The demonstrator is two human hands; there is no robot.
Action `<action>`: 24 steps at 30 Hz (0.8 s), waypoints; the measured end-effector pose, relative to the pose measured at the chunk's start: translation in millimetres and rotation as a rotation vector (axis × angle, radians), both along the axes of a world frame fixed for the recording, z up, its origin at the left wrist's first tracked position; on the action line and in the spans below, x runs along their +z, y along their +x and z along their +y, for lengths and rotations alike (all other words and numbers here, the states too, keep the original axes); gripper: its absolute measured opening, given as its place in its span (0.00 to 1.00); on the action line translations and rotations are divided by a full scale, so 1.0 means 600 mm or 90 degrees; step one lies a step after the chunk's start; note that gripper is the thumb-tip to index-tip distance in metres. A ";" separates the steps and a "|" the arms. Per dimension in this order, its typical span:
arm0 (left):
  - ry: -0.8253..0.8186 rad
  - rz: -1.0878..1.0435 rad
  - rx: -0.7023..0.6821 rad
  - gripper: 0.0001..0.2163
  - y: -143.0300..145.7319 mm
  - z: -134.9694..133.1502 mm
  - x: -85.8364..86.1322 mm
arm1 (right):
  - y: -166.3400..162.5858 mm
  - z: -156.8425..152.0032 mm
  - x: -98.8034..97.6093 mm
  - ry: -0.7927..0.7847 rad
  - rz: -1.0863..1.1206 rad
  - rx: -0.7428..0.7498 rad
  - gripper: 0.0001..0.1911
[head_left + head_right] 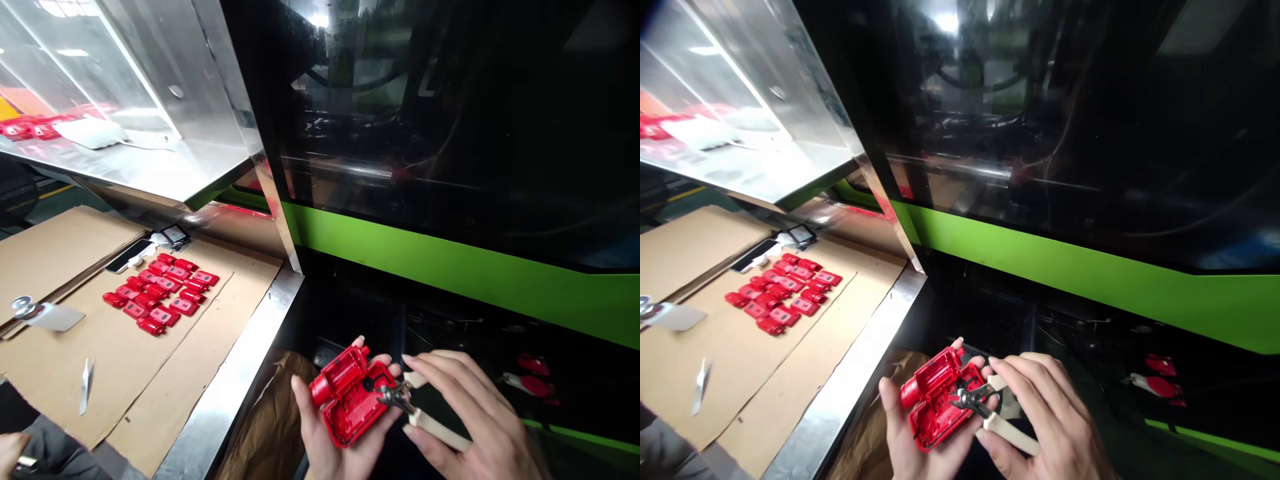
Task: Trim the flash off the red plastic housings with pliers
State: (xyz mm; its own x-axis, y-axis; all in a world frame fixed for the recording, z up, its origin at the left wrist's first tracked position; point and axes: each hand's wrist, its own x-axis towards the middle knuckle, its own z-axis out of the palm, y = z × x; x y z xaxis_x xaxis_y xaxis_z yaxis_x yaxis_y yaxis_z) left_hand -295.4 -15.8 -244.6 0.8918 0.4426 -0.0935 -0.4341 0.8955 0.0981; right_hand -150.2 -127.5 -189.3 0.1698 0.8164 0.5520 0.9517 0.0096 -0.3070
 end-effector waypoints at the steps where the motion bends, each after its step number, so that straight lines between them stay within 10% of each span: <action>1: -0.020 0.019 -0.005 0.46 0.001 -0.001 0.005 | -0.001 0.004 0.004 -0.007 -0.011 0.020 0.25; 24: 0.029 0.106 -0.045 0.38 -0.019 -0.003 -0.006 | -0.024 0.058 0.045 -0.056 -0.189 0.197 0.17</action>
State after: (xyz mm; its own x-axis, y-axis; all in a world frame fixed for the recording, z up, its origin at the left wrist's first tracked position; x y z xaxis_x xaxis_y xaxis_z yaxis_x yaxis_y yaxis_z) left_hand -306.9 -17.7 -248.1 0.8946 0.3864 -0.2245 -0.3445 0.9163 0.2041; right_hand -164.6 -92.6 -162.2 -0.2455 0.8501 0.4658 0.9552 0.2940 -0.0331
